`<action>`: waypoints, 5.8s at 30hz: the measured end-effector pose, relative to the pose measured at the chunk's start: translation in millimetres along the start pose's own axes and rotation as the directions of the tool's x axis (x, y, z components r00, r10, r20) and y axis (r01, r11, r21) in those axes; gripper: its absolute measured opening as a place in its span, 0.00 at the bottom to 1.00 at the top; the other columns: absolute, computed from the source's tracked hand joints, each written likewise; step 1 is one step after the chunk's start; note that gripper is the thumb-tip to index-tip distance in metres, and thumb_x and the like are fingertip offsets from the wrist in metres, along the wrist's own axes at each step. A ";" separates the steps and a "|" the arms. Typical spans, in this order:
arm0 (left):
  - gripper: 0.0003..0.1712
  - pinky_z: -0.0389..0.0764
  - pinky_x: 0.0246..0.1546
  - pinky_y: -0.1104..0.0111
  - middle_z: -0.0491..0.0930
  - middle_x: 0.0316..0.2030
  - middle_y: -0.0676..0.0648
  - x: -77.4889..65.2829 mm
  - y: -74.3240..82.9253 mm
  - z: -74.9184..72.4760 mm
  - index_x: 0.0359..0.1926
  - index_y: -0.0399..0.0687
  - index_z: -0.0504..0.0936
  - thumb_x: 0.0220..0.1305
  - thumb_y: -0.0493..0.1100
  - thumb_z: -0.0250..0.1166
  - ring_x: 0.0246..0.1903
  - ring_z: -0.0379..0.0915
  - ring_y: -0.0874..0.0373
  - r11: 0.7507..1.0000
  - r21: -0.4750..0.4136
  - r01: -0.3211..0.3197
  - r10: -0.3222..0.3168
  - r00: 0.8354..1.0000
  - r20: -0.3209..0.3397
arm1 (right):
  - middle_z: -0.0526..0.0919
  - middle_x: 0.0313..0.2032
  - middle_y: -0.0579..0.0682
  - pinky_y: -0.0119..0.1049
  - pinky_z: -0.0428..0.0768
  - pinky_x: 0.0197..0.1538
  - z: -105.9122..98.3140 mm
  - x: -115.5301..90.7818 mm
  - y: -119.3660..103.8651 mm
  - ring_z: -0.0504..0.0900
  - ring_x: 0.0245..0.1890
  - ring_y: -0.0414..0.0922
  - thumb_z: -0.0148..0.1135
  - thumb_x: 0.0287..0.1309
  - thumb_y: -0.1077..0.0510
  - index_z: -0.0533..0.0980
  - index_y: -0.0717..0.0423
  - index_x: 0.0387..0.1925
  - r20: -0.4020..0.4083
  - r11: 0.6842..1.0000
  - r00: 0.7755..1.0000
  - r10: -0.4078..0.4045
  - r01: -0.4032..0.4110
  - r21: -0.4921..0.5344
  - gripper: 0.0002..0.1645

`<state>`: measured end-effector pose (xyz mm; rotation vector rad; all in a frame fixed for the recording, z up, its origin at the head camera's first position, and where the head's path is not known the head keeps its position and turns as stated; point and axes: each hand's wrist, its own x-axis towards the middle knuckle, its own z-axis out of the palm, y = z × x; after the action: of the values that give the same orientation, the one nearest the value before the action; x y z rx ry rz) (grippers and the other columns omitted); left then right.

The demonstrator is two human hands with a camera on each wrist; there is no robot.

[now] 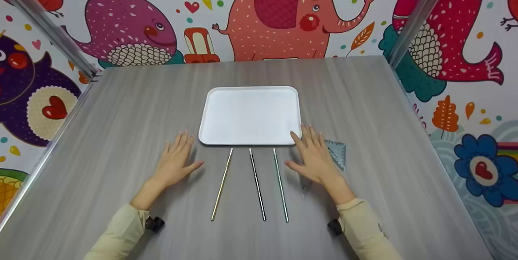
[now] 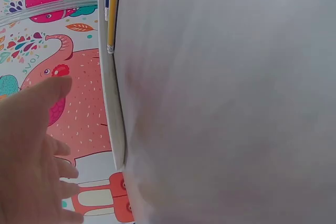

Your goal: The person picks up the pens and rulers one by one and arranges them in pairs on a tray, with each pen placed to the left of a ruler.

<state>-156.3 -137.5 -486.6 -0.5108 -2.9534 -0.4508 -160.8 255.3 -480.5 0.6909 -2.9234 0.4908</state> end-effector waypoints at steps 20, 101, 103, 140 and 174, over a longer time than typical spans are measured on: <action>0.46 0.46 0.61 0.41 0.51 0.66 0.33 41.9 2.3 2.8 0.66 0.35 0.55 0.58 0.61 0.56 0.66 0.43 0.40 0.999 -0.006 0.045 -0.044 0.997 0.065 | 0.50 0.66 0.65 0.63 0.48 0.62 4.2 3.6 -4.6 0.46 0.66 0.63 0.59 0.49 0.37 0.58 0.56 0.66 -0.030 1.000 0.999 -0.029 0.029 0.007 0.48; 0.47 0.53 0.64 0.54 0.62 0.61 0.32 65.7 -33.4 15.9 0.62 0.33 0.63 0.50 0.61 0.64 0.63 0.53 0.40 0.994 -0.108 0.023 -0.010 0.992 0.123 | 0.55 0.66 0.63 0.58 0.55 0.62 24.1 -4.0 -49.8 0.51 0.66 0.59 0.61 0.48 0.37 0.60 0.58 0.64 -0.015 0.979 0.979 -0.204 0.204 0.025 0.47; 0.47 0.53 0.64 0.54 0.62 0.61 0.32 65.7 -32.7 16.1 0.62 0.32 0.62 0.51 0.62 0.63 0.63 0.52 0.40 0.994 -0.107 0.031 -0.017 0.991 0.130 | 0.54 0.66 0.63 0.57 0.55 0.62 22.9 -3.2 -53.4 0.51 0.66 0.60 0.60 0.49 0.37 0.60 0.59 0.64 -0.008 0.977 0.977 -0.213 0.213 0.029 0.47; 0.47 0.57 0.63 0.56 0.64 0.59 0.32 64.7 -24.8 15.7 0.61 0.27 0.61 0.55 0.62 0.59 0.62 0.56 0.42 1.000 0.010 0.027 -0.028 0.989 0.147 | 0.54 0.66 0.64 0.57 0.57 0.62 32.6 9.1 -120.1 0.56 0.64 0.60 0.58 0.50 0.37 0.60 0.60 0.64 0.131 0.954 0.945 -0.301 0.300 0.029 0.47; 0.47 0.58 0.62 0.56 0.66 0.57 0.31 68.7 -24.4 13.8 0.59 0.25 0.63 0.55 0.62 0.59 0.60 0.58 0.42 0.999 0.048 -0.005 -0.002 0.988 0.154 | 0.80 0.34 0.52 0.42 0.78 0.35 47.8 17.6 -163.0 0.79 0.33 0.48 0.67 0.44 0.47 0.74 0.60 0.41 0.103 0.936 0.952 -0.289 0.303 -0.180 0.26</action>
<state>-229.9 -133.8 -495.5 -0.5666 -3.1020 -0.3536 -104.0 94.3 -475.9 1.1172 -2.8074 0.1491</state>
